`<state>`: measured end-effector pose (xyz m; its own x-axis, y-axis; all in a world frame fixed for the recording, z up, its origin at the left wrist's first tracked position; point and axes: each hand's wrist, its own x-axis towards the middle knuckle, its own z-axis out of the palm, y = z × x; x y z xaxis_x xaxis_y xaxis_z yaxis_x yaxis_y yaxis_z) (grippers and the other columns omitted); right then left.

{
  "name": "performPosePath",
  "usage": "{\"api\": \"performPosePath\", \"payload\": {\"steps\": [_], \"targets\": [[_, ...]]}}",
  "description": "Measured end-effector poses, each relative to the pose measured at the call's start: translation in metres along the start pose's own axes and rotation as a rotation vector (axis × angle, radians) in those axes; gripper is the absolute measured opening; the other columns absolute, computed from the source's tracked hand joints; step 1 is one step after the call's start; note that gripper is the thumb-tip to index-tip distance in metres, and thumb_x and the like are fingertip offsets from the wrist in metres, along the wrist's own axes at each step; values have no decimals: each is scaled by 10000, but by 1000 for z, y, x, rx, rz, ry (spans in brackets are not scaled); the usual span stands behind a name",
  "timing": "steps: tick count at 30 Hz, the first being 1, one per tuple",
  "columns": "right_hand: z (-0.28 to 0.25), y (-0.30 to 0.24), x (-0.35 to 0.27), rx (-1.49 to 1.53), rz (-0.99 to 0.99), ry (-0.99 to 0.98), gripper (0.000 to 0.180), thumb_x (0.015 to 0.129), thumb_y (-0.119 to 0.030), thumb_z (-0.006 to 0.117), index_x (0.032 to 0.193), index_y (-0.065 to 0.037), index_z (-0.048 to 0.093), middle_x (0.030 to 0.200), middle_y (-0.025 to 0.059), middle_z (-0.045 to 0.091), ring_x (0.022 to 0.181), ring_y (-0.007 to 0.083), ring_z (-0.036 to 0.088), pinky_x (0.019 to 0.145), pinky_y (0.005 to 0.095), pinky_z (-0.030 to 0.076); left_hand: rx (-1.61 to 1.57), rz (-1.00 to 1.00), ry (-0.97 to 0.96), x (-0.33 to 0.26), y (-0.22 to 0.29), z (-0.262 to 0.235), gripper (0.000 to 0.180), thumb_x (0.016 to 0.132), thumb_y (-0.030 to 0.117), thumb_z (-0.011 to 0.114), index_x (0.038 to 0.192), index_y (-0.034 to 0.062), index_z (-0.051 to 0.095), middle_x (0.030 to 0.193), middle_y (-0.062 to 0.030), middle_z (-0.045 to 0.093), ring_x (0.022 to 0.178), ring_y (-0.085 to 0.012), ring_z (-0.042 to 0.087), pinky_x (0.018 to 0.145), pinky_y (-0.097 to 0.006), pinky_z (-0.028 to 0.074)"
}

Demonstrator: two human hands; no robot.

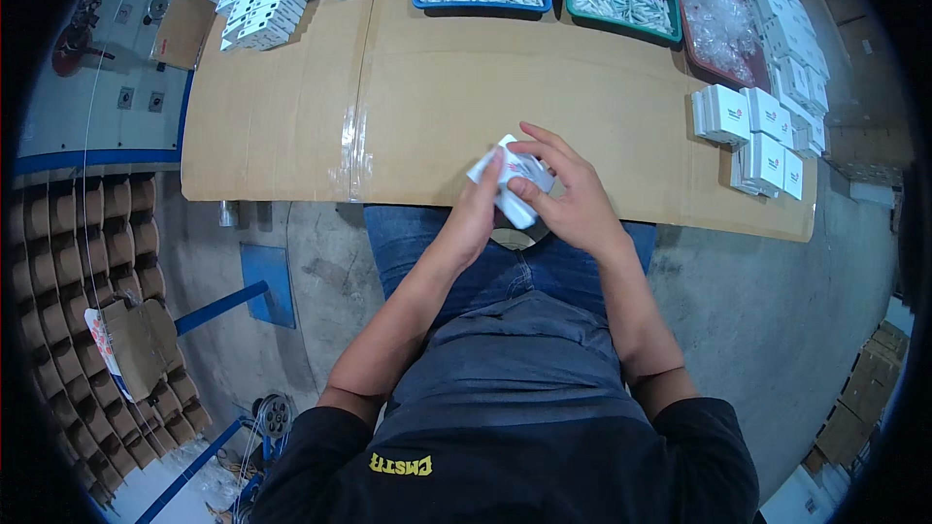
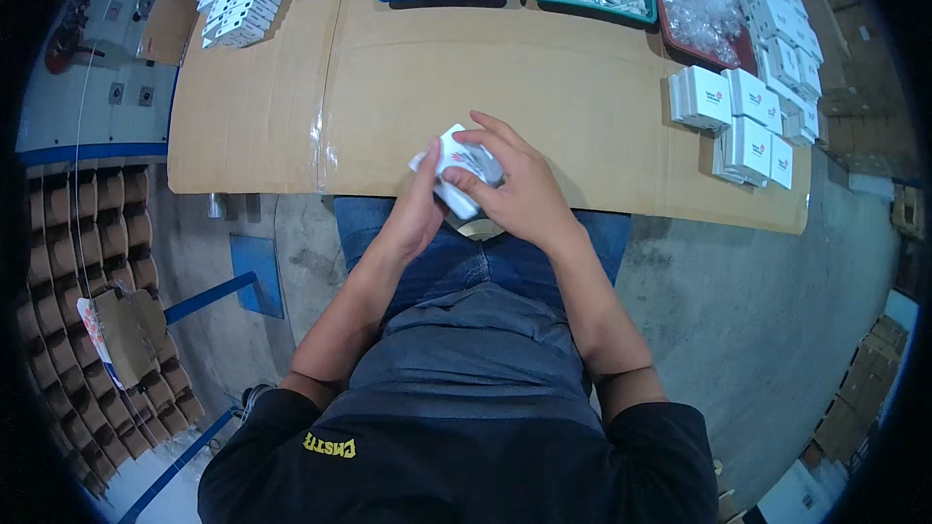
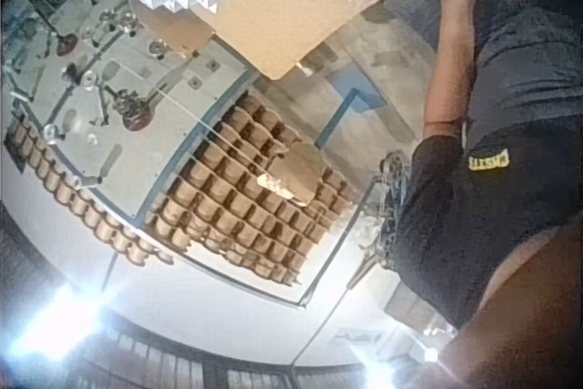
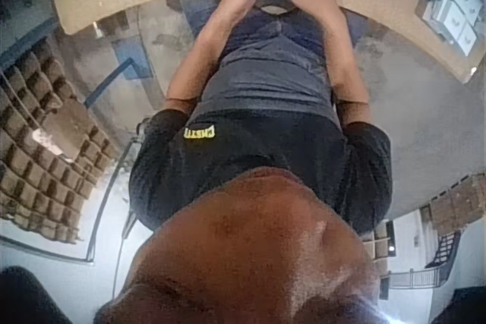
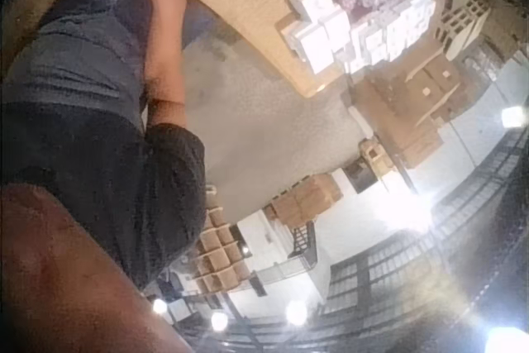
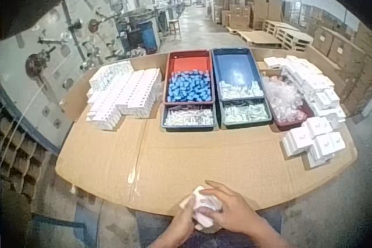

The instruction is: Packing blue components and white strips into white cardboard boxes at a factory workstation.

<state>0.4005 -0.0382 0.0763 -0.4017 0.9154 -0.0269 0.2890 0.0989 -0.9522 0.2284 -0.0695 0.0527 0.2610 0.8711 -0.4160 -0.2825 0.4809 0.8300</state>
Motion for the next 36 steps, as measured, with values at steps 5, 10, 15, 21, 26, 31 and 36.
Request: {"api": "performPosePath", "payload": {"steps": [5, 10, 15, 21, 26, 31, 36], "targets": [[-3, -14, -3, -379, -190, -139, 668, 825, -309, 843, 1427, -126, 617, 1545, 174, 487, 1400, 370, 498, 1156, 446, 402, -296, -230, 155, -1, 20, -4, 921, 982, 812, 227, 1433, 50, 479, 1247, -168, 649, 1138, -277, 669, 939, -414, 567], [11, 2, 5, -122, -225, -200, 713, 802, -350, 843, 1427, -108, 602, 1549, 161, 466, 1382, 369, 499, 1125, 424, 426, -329, -276, 160, -4, 25, 4, 939, 951, 852, 188, 1434, 104, 487, 1243, -138, 651, 1144, -268, 666, 926, -426, 570], [11, -7, 5, -2, -187, -72, 613, 879, -344, 782, 1420, -116, 606, 1419, 142, 555, 1270, 322, 579, 1029, 398, 485, -542, -173, 57, -20, 23, 21, 707, 1033, 713, 328, 1458, 164, 462, 1319, -60, 595, 1243, -217, 591, 1031, -420, 496], [15, 6, 6, -16, -316, 2, 589, 962, -402, 681, 1420, -45, 585, 1408, 200, 569, 1265, 350, 585, 1036, 402, 479, -536, -167, 9, -23, 33, 29, 625, 1057, 641, 384, 1452, 161, 454, 1343, -48, 556, 1255, -202, 557, 1057, -427, 458], [19, 11, 2, -75, -419, 68, 606, 1033, -435, 573, 1415, 35, 564, 1419, 240, 577, 1273, 375, 589, 1058, 414, 465, -508, -141, 35, -23, 30, 32, 585, 1069, 604, 391, 1437, 155, 462, 1326, -50, 557, 1246, -198, 555, 1068, -422, 444], [17, 11, 1, -105, -432, 71, 545, 1074, -375, 500, 1406, 51, 569, 1379, 241, 611, 1228, 383, 618, 1036, 409, 483, -514, -169, 39, -24, 27, 32, 582, 1070, 606, 382, 1427, 155, 470, 1323, -50, 559, 1258, -195, 546, 1075, -432, 431], [18, 9, 2, -70, -364, 51, 533, 1084, -362, 480, 1418, 45, 564, 1367, 235, 622, 1212, 366, 632, 1018, 401, 493, -524, -169, 45, -21, 24, 30, 577, 1065, 620, 379, 1401, 165, 491, 1306, -45, 567, 1246, -188, 546, 1051, -428, 431]]}}
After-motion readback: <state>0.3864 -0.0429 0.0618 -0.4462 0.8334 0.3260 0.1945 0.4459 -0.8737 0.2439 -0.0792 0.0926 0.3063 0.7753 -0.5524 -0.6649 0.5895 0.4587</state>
